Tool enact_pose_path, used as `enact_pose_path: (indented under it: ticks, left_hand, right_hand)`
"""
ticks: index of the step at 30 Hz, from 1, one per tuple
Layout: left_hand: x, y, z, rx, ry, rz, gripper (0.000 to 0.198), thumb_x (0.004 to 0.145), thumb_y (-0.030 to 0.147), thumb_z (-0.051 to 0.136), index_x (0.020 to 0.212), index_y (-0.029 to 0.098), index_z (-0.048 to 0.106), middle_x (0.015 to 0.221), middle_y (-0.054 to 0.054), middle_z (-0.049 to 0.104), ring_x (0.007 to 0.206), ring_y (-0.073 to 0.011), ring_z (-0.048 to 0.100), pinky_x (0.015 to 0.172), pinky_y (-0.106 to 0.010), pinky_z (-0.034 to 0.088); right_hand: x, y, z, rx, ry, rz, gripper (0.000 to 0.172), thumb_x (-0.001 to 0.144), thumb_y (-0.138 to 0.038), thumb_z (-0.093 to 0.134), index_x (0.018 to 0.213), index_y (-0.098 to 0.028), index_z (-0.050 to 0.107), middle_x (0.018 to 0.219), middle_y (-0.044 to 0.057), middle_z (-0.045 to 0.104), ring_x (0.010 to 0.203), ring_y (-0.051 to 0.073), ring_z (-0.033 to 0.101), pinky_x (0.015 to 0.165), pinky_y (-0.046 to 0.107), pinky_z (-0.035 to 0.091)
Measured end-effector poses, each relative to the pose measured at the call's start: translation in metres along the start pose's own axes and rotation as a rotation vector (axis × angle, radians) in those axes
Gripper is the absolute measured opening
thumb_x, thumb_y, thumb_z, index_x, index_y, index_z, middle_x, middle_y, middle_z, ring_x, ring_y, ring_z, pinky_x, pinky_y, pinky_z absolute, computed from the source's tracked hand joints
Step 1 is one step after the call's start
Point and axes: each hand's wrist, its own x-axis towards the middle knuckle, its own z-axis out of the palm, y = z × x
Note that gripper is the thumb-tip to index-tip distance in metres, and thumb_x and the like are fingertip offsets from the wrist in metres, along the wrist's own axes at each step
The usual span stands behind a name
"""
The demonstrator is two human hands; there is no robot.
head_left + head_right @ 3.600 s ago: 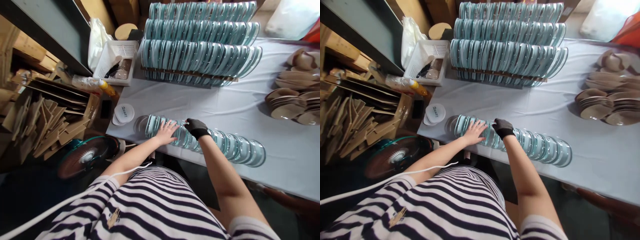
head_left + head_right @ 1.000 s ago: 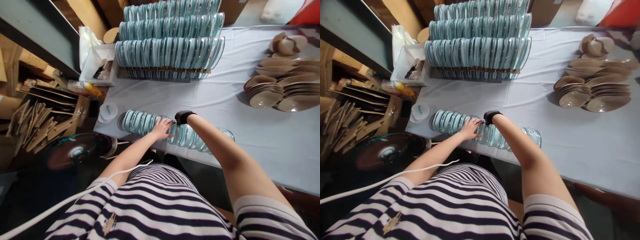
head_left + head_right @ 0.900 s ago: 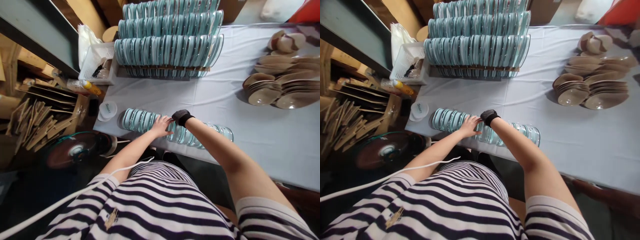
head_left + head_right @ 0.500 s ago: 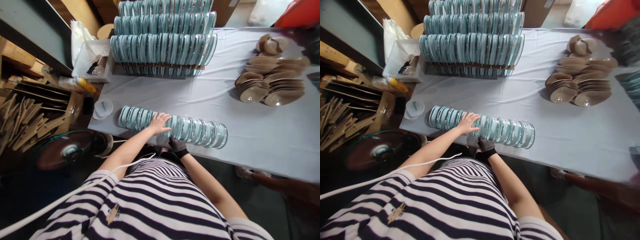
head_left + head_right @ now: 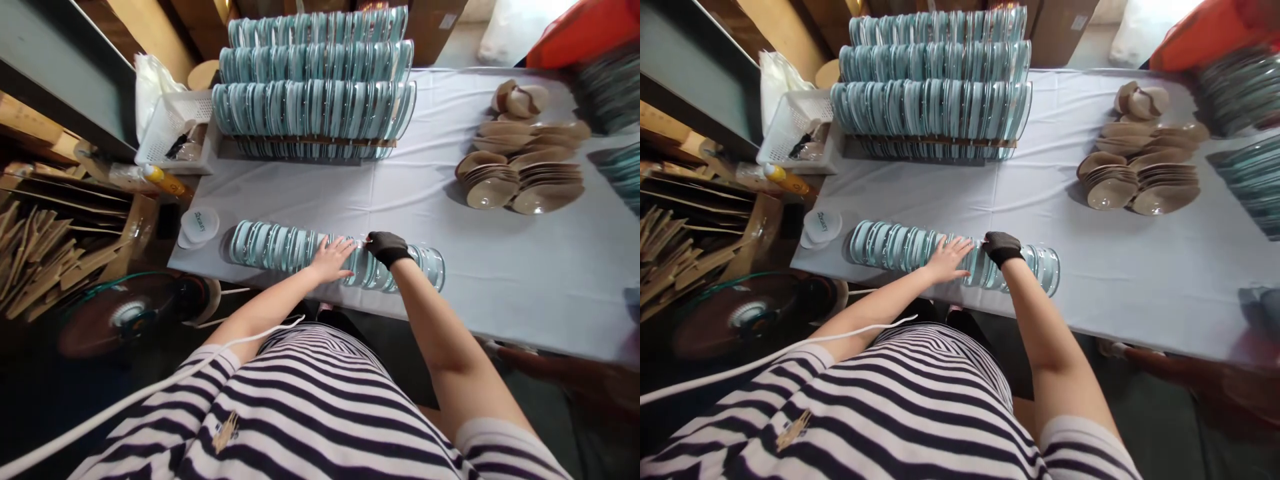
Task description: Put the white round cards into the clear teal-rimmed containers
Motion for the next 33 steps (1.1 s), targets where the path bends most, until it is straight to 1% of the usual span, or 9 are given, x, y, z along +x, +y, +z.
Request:
enact_pose_path:
  ticks: [4, 9, 12, 15, 18, 21, 24, 29, 33]
  left_hand:
    - [0.005, -0.001, 0.005, 0.017, 0.003, -0.003, 0.077, 0.085, 0.061, 0.055, 0.152, 0.028, 0.035, 0.158, -0.006, 0.036, 0.148, -0.0301, 0.026, 0.123, -0.055, 0.009]
    - [0.003, -0.006, 0.005, 0.004, 0.003, -0.016, 0.076, 0.085, 0.059, 0.056, 0.151, 0.028, 0.037, 0.157, -0.006, 0.037, 0.147, -0.0303, 0.028, 0.123, -0.054, 0.007]
    - [0.003, -0.005, 0.004, -0.008, 0.015, -0.031, 0.074, 0.085, 0.06, 0.056, 0.15, 0.028, 0.037, 0.157, -0.004, 0.037, 0.146, -0.029, 0.029, 0.123, -0.055, 0.007]
    - [0.004, -0.004, 0.005, -0.005, 0.023, -0.025, 0.075, 0.085, 0.06, 0.056, 0.15, 0.028, 0.037, 0.158, -0.004, 0.036, 0.146, -0.0289, 0.028, 0.123, -0.056, 0.007]
    - [0.003, -0.003, 0.005, -0.007, 0.02, -0.029, 0.076, 0.084, 0.059, 0.057, 0.15, 0.028, 0.036, 0.158, -0.004, 0.036, 0.147, -0.0287, 0.028, 0.123, -0.056, 0.006]
    - [-0.001, -0.005, 0.001, -0.003, 0.004, -0.037, 0.076, 0.084, 0.057, 0.057, 0.151, 0.028, 0.034, 0.158, -0.004, 0.035, 0.147, -0.0283, 0.027, 0.123, -0.056, 0.006]
    - [-0.007, -0.007, -0.006, -0.003, -0.025, -0.059, 0.076, 0.084, 0.053, 0.059, 0.151, 0.028, 0.034, 0.159, -0.005, 0.034, 0.148, -0.0296, 0.025, 0.122, -0.058, 0.008]
    - [0.003, 0.006, -0.008, 0.016, -0.007, -0.01, 0.081, 0.084, 0.052, 0.061, 0.153, 0.02, 0.031, 0.162, -0.01, 0.026, 0.151, -0.0312, 0.014, 0.122, -0.058, 0.008]
    - [0.023, 0.024, 0.004, 0.042, -0.027, 0.064, 0.085, 0.085, 0.06, 0.056, 0.155, 0.021, 0.026, 0.16, -0.01, 0.029, 0.15, -0.0312, 0.018, 0.121, -0.059, 0.01]
  right_hand:
    - [0.046, -0.028, -0.034, -0.257, -0.28, -0.142, 0.034, 0.085, -0.03, 0.062, 0.114, -0.015, 0.07, 0.116, 0.017, 0.069, 0.105, 0.027, 0.066, 0.086, 0.035, 0.05]
    - [0.008, -0.036, -0.025, -0.283, -0.083, -0.285, 0.027, 0.087, -0.02, 0.056, 0.108, -0.012, 0.071, 0.11, 0.019, 0.07, 0.105, 0.029, 0.065, 0.088, 0.039, 0.048]
    - [-0.042, -0.017, 0.013, -0.222, -0.018, -0.266, 0.035, 0.095, -0.027, 0.043, 0.119, -0.018, 0.066, 0.109, 0.016, 0.071, 0.101, 0.027, 0.067, 0.083, 0.036, 0.049]
    - [-0.075, -0.007, 0.074, -0.057, -0.006, -0.169, 0.038, 0.097, -0.033, 0.036, 0.119, -0.021, 0.065, 0.109, 0.015, 0.072, 0.096, 0.029, 0.068, 0.079, 0.036, 0.05]
    - [-0.082, -0.012, 0.13, 0.073, -0.041, -0.109, 0.04, 0.097, -0.033, 0.034, 0.121, -0.024, 0.065, 0.118, 0.013, 0.07, 0.105, 0.03, 0.066, 0.086, 0.039, 0.05]
    - [-0.082, -0.02, 0.15, 0.113, -0.053, -0.084, 0.041, 0.098, -0.037, 0.033, 0.124, -0.028, 0.063, 0.125, 0.008, 0.068, 0.107, 0.026, 0.066, 0.087, 0.035, 0.05]
    - [-0.086, -0.011, 0.127, 0.137, -0.002, -0.084, 0.043, 0.099, -0.044, 0.032, 0.12, -0.026, 0.066, 0.121, 0.008, 0.069, 0.107, 0.025, 0.066, 0.086, 0.031, 0.049]
    - [-0.053, 0.029, 0.03, 0.097, 0.175, 0.068, 0.046, 0.099, -0.041, 0.031, 0.13, -0.023, 0.061, 0.122, 0.013, 0.068, 0.109, 0.027, 0.065, 0.087, 0.035, 0.049]
    - [0.015, 0.027, -0.028, -0.102, -0.188, 0.001, 0.036, 0.089, -0.032, 0.054, 0.12, -0.018, 0.068, 0.118, 0.015, 0.069, 0.105, 0.025, 0.066, 0.087, 0.034, 0.05]
